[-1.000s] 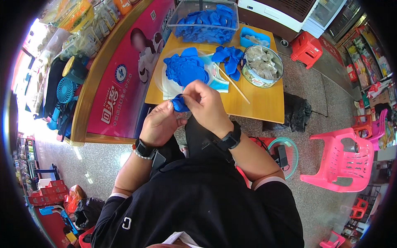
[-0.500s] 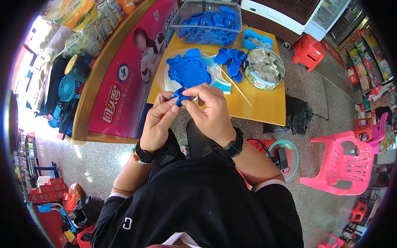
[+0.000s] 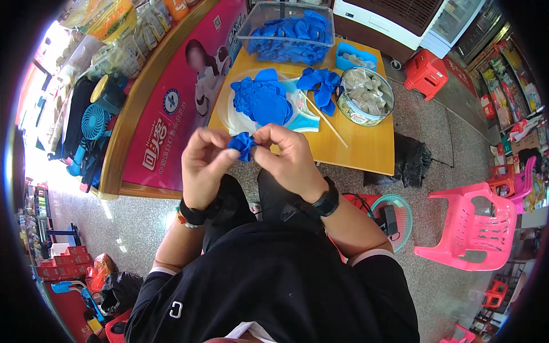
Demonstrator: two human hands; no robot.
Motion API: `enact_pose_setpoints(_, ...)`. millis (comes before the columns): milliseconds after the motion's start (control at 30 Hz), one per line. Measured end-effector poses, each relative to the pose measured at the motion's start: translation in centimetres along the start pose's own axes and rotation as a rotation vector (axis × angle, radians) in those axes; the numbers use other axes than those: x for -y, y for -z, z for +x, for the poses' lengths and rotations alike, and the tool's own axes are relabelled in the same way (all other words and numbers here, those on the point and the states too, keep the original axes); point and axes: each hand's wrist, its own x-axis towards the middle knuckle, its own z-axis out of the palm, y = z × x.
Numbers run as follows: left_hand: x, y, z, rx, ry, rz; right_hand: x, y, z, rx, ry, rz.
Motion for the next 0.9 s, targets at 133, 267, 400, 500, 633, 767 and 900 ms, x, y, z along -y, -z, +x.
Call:
enact_pose_setpoints(133,-0.2,0.6,1.3,0.080,0.290,-0.329,-0.5,0.5,0.2,0.104,-0.113,0.231)
enact_pose_setpoints(267,0.2,0.9,1.0,0.170,0.564,-0.593,0.5,0.7,0.6,0.099,0.026,-0.069)
enact_pose_setpoints(400,0.9,1.0,0.8,0.251,0.623,-0.637,1.0,1.0,0.9,0.033,0.148,-0.264)
enact_pose_setpoints(500,0.7,0.0,0.7,0.217,0.637,-0.645,1.0,0.9,0.7,-0.006,0.290,-0.468)
enact_pose_setpoints(633,0.4,-0.3,0.6,0.193,0.560,-0.565,1.3,0.8,0.8,-0.041,0.355,-0.540)
enact_pose_setpoints(767,0.7,-0.2,0.3,0.122,0.516,-0.503,0.9,0.8,0.7,-0.086,0.309,-0.562)
enact_pose_setpoints(900,0.1,0.1,0.6,0.275,0.620,-0.575,1.0,0.9,0.9,-0.072,0.280,-0.536)
